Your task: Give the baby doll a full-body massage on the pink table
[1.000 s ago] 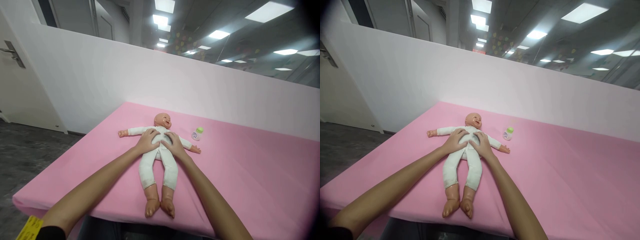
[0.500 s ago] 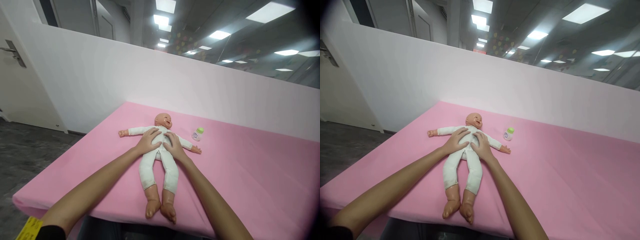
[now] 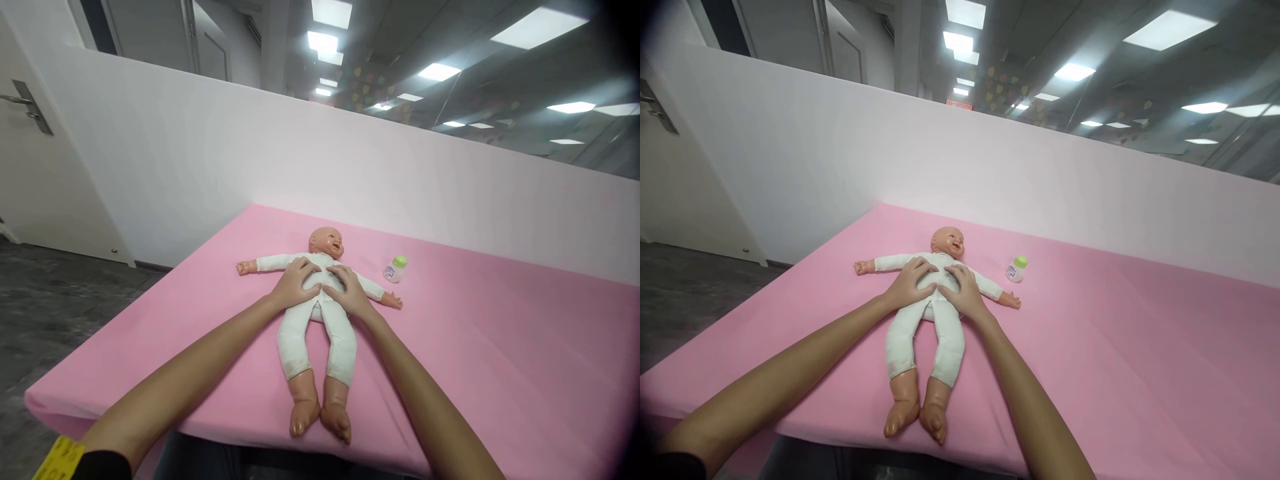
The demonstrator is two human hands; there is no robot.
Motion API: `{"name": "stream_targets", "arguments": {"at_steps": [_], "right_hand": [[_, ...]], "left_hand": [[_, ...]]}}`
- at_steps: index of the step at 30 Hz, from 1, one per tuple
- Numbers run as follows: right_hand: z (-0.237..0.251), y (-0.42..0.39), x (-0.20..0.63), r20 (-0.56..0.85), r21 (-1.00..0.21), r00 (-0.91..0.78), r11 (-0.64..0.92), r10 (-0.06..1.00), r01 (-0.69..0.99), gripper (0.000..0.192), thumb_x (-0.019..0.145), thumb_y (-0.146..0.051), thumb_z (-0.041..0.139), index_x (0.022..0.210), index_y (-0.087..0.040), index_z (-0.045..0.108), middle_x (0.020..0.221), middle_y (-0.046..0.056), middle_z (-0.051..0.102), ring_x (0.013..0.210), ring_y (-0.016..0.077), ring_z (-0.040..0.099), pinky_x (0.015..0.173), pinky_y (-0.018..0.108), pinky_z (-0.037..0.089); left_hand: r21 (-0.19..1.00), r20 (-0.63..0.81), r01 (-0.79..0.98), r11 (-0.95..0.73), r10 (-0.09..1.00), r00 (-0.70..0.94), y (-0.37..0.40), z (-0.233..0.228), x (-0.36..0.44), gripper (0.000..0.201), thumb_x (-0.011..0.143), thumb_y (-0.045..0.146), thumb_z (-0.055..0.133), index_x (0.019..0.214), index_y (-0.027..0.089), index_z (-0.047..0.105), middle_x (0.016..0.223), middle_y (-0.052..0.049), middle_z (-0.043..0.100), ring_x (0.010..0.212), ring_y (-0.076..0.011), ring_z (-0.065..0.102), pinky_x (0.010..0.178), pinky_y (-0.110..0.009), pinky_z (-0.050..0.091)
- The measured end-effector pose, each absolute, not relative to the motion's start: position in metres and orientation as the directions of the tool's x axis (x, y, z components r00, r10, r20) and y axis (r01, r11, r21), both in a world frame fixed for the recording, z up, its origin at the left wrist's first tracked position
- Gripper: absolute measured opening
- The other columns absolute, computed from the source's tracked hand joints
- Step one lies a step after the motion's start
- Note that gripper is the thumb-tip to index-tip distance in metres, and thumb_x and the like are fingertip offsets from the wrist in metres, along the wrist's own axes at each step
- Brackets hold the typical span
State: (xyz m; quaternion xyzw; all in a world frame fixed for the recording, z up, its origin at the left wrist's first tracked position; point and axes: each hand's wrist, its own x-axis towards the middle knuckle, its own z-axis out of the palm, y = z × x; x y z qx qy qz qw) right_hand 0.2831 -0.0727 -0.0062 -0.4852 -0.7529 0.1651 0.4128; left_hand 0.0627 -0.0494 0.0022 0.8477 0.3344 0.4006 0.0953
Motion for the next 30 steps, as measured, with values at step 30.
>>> {"name": "stream_targets", "arguments": {"at_steps": [30], "right_hand": [[-0.0044, -0.0724, 0.2818, 0.398, -0.678, -0.129, 0.386, 0.908, 0.626, 0.068, 0.082, -0.050, 0.077, 0.141, -0.025, 0.057, 0.152, 0.011, 0.055, 0.144, 0.0335, 0.047, 0.123, 0.055, 0.036]], "left_hand": [[0.418, 0.597, 0.530, -0.737, 0.663, 0.451, -0.0436, -0.0038, 0.0628, 0.046, 0.092, 0.041, 0.064, 0.135, 0.024, 0.061, 0.146, -0.012, 0.057, 0.138, -0.0334, 0.051, 0.118, -0.054, 0.038]]}}
